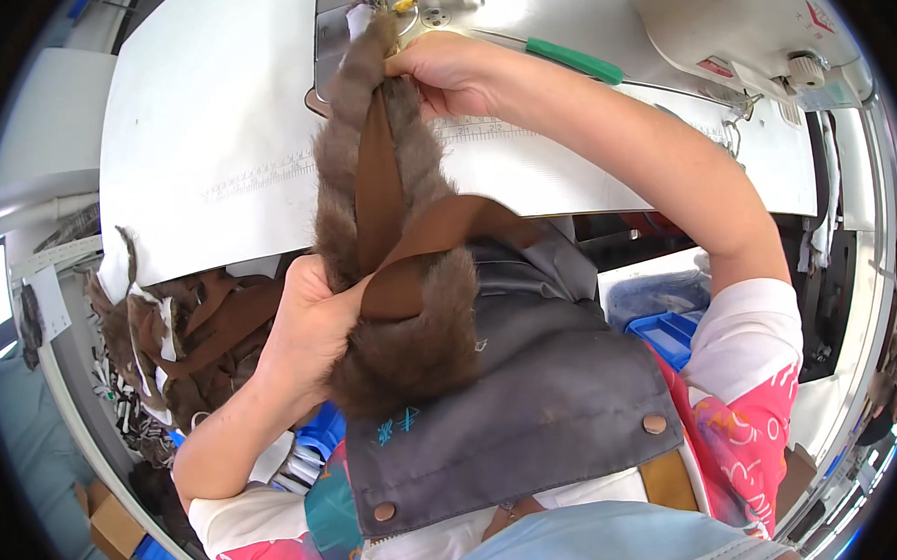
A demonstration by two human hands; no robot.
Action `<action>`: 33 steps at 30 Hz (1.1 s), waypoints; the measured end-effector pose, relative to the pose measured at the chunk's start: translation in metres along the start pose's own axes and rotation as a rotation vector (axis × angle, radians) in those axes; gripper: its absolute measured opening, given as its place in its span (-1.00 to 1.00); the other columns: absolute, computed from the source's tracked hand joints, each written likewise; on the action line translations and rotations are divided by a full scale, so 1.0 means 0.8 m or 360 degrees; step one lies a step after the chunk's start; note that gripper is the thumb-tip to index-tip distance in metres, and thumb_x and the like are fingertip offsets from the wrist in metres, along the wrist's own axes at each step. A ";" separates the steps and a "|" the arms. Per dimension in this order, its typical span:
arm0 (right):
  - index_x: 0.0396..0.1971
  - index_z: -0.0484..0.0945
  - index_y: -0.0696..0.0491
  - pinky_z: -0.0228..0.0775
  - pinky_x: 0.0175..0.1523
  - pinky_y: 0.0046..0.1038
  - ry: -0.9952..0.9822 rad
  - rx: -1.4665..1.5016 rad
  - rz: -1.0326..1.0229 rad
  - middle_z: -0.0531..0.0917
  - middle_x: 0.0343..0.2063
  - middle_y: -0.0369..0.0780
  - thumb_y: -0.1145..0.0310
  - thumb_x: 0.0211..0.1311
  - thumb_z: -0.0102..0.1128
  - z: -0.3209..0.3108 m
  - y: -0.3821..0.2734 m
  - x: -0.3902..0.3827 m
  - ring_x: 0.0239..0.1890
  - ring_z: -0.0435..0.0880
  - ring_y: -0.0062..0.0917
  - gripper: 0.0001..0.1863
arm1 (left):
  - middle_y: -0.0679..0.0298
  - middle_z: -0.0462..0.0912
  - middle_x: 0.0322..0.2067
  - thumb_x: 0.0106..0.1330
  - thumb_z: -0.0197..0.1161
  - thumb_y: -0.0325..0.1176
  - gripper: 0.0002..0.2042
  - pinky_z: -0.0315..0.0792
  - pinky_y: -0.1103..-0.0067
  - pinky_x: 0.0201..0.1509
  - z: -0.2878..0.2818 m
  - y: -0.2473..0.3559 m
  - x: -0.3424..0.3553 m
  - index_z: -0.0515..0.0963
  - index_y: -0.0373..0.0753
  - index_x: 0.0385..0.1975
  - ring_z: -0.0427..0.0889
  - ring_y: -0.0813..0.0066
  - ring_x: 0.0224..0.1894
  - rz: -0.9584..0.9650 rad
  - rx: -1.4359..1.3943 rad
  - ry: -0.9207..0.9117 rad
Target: Sewing fur trim onto leather pieces using an industrial sewing machine.
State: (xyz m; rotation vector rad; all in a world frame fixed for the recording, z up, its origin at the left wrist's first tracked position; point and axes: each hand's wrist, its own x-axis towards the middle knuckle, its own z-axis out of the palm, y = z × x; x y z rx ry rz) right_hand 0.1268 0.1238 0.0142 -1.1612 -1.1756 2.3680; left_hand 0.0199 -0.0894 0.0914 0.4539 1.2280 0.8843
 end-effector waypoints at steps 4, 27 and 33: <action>-0.43 0.51 0.20 0.37 -0.51 -0.53 0.0368 -0.0594 -0.0145 0.58 -0.54 -0.22 0.45 0.16 0.09 0.024 0.008 -0.022 -0.57 0.57 -0.55 -0.88 | 0.35 0.64 -0.27 0.33 0.16 -0.42 -0.80 0.46 0.69 -0.20 0.003 -0.005 0.001 0.56 -0.41 -0.16 0.56 0.71 -0.28 -0.0024 0.0003 -0.0122; -0.06 0.48 0.20 0.48 -0.04 -0.43 -0.0421 0.0919 0.0201 0.64 -0.30 -0.12 0.54 0.15 -0.09 0.046 0.192 -0.110 -0.25 0.65 -0.44 -0.66 | 0.25 0.60 -0.66 0.31 0.17 -0.34 -0.79 0.34 0.66 -0.57 -0.068 0.019 0.034 0.57 -0.38 -0.43 0.47 0.60 -0.70 0.0414 0.0982 0.0157; -0.17 0.47 0.17 0.46 0.00 -0.37 -0.0714 0.1253 0.0192 0.61 -0.32 -0.18 0.24 0.24 0.17 0.054 0.198 -0.112 -0.34 0.61 -0.50 -0.69 | 0.16 0.44 0.14 0.38 0.06 -0.26 -0.65 0.28 0.48 0.18 -0.056 -0.003 0.157 0.44 -0.25 0.10 0.38 0.35 0.20 0.1545 0.1488 0.0628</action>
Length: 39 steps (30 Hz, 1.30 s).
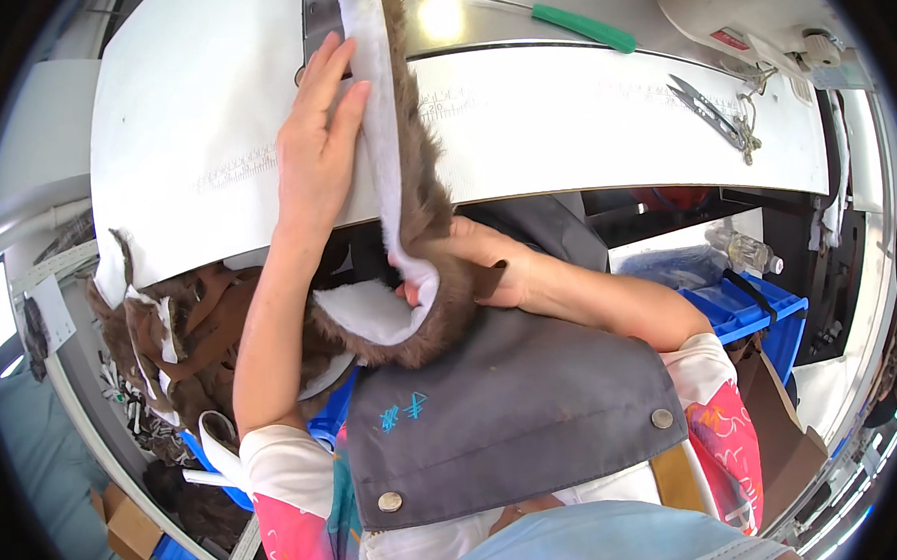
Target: Sewing fur trim onto leather pieces using an industrial sewing machine.
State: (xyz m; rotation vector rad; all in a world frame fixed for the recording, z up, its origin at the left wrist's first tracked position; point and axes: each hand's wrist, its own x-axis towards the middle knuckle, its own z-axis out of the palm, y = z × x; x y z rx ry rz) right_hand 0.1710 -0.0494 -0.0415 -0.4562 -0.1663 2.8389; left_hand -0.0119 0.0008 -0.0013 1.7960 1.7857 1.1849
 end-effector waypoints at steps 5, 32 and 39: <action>-0.58 0.51 0.19 0.33 -0.49 -0.59 0.0304 -0.1059 -0.0325 0.55 -0.69 -0.29 0.38 0.28 0.12 0.007 0.005 -0.012 -0.63 0.49 -0.66 -0.75 | 0.21 0.31 0.26 0.38 0.05 -0.20 -0.59 0.07 0.17 0.32 0.011 -0.006 0.030 0.37 -0.14 0.19 0.19 0.17 0.34 0.0310 0.0581 -0.0218; -0.08 0.41 0.08 0.27 -0.63 -0.35 0.1480 -0.3291 -0.1372 0.51 -0.78 -0.20 0.30 0.23 0.14 0.060 -0.135 0.019 -0.74 0.52 -0.27 -0.69 | 0.34 0.34 0.25 0.28 0.15 -0.35 -0.55 -0.01 0.08 0.30 0.024 -0.002 0.024 0.36 -0.15 0.20 0.32 0.52 0.28 0.0498 0.1063 -0.0193; -0.15 0.41 0.20 0.28 -0.70 -0.36 0.1442 -0.3544 -0.1473 0.47 -0.87 -0.23 0.31 0.16 0.13 0.053 -0.134 0.033 -0.84 0.47 -0.33 -0.67 | 0.34 0.33 0.26 0.28 0.16 -0.35 -0.54 -0.08 0.10 0.33 0.022 -0.003 0.021 0.35 -0.15 0.21 0.32 0.53 0.28 0.0461 0.1040 -0.0214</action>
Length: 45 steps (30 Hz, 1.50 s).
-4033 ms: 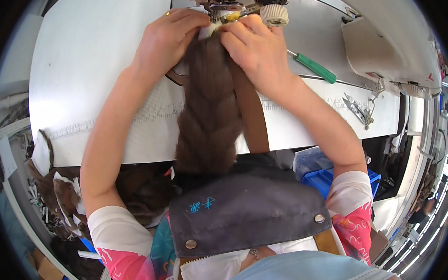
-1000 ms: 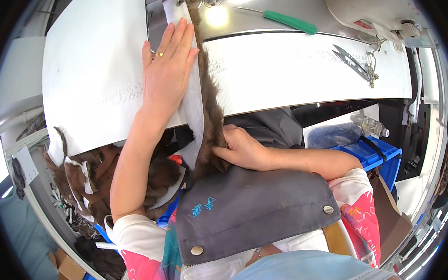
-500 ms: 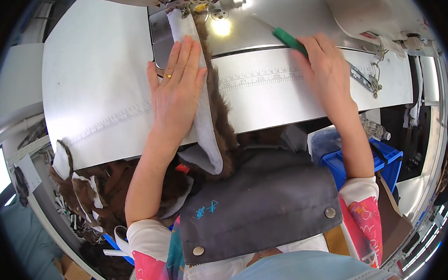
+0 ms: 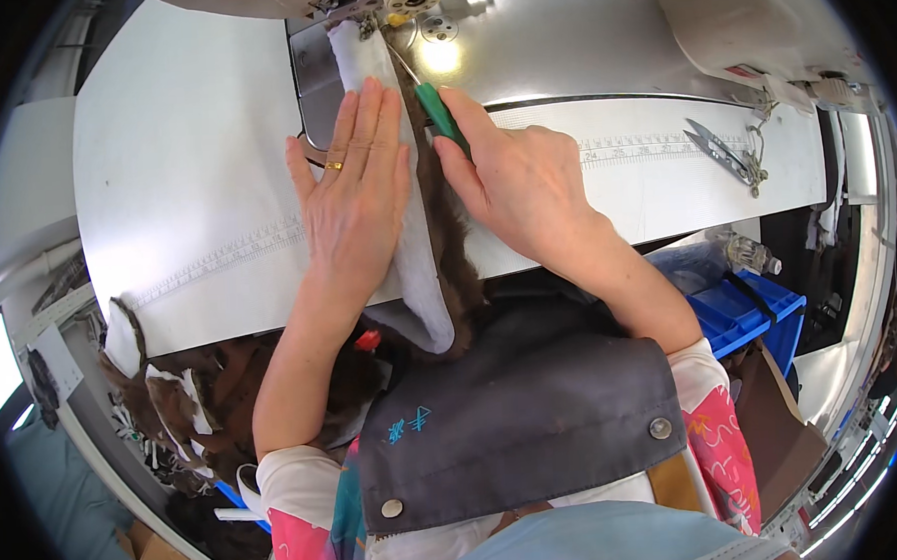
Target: Sewing fur trim onto leather pieces using an industrial sewing machine.
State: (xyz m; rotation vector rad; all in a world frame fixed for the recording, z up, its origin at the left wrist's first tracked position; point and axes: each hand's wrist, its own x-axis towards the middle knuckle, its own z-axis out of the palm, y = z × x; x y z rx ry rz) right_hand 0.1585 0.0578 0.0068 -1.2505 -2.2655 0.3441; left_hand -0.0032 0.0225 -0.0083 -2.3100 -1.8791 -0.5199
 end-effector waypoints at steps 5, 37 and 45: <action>-0.13 0.44 0.21 0.28 -0.70 -0.38 0.0012 0.0022 -0.0006 0.46 -0.88 -0.22 0.32 0.12 0.16 -0.002 0.003 0.002 -0.83 0.47 -0.33 -0.64 | 0.35 0.33 0.26 0.28 0.16 -0.35 -0.54 -0.09 0.10 0.33 -0.002 0.003 0.002 0.35 -0.15 0.21 0.32 0.53 0.28 0.0001 0.0012 -0.0014; 0.05 0.45 0.07 0.30 -0.44 -0.37 -0.0159 0.0008 -0.0276 0.52 -0.75 -0.21 0.31 0.13 0.18 -0.010 0.038 0.003 -0.72 0.45 -0.29 -0.55 | 0.32 0.33 0.26 0.33 0.09 -0.35 -0.57 -0.07 0.10 0.33 0.000 0.000 0.001 0.34 -0.16 0.22 0.33 0.49 0.28 0.0024 -0.0041 0.0001; 0.01 0.43 0.11 0.30 -0.46 -0.37 -0.0388 0.0038 -0.0709 0.48 -0.82 -0.26 0.36 0.05 0.18 -0.034 0.045 -0.006 -0.74 0.49 -0.34 -0.54 | 0.35 0.44 0.17 0.27 0.17 -0.35 -0.61 0.02 0.12 0.30 -0.004 -0.003 0.001 0.44 -0.13 0.13 0.42 0.50 0.20 0.0046 -0.0011 0.0054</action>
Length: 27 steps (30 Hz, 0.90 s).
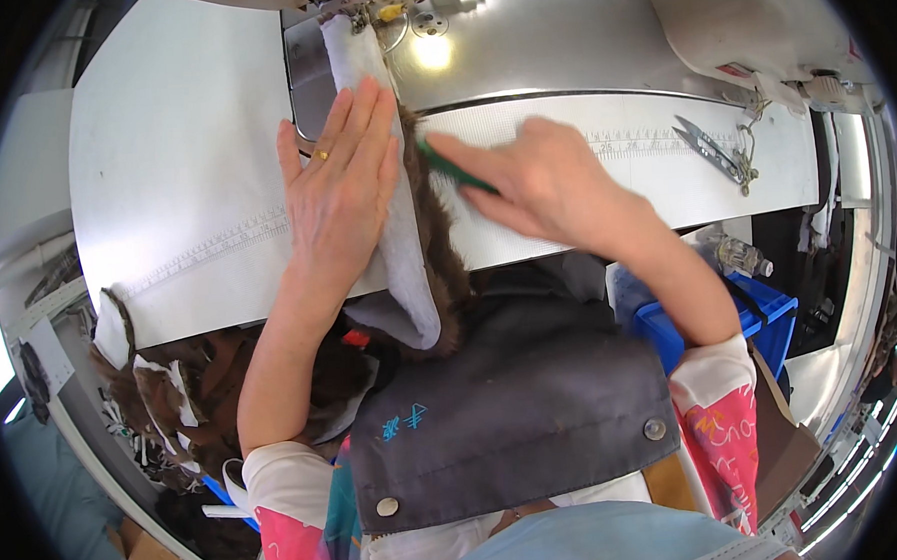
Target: Sewing fur trim onto leather pieces using an industrial sewing machine.
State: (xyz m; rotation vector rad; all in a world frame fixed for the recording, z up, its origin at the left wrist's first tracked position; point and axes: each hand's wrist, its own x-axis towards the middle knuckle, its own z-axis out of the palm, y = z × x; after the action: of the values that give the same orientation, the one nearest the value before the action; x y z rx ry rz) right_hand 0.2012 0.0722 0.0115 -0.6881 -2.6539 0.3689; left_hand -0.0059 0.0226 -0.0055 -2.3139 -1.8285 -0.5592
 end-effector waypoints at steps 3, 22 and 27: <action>0.07 0.45 0.09 0.23 -0.48 -0.45 -0.0064 0.0060 0.0099 0.48 -0.77 -0.30 0.38 0.02 0.23 0.000 -0.017 -0.014 -0.73 0.43 -0.42 -0.48 | 0.37 0.52 0.09 0.23 0.21 -0.35 -0.65 0.12 0.12 0.26 -0.003 0.002 0.002 0.51 -0.12 0.04 0.49 0.50 0.13 0.0045 0.0032 0.0038; 0.06 0.44 0.14 0.19 -0.49 -0.44 0.0083 0.0046 0.0392 0.47 -0.79 -0.29 0.35 0.08 0.21 0.010 -0.034 -0.012 -0.75 0.42 -0.39 -0.50 | 0.31 0.51 0.10 0.29 0.16 -0.32 -0.67 0.09 0.12 0.28 0.023 -0.026 0.036 0.48 -0.16 0.06 0.47 0.41 0.16 0.0001 -0.0066 0.0127; 0.05 0.41 0.22 0.16 -0.51 -0.44 0.0319 0.0113 0.0610 0.46 -0.81 -0.27 0.37 0.14 0.16 0.023 -0.050 0.007 -0.79 0.36 -0.37 -0.54 | 0.31 0.44 0.17 0.32 0.12 -0.31 -0.63 -0.03 0.07 0.33 0.023 -0.024 0.034 0.42 -0.15 0.14 0.40 0.42 0.22 0.0009 -0.0091 0.0089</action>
State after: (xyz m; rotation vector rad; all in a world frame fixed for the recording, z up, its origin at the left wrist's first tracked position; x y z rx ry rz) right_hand 0.1728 0.0384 0.0096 -1.1491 -2.3037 0.4667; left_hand -0.0158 0.0583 -0.0145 -2.3140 -1.8031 -0.6772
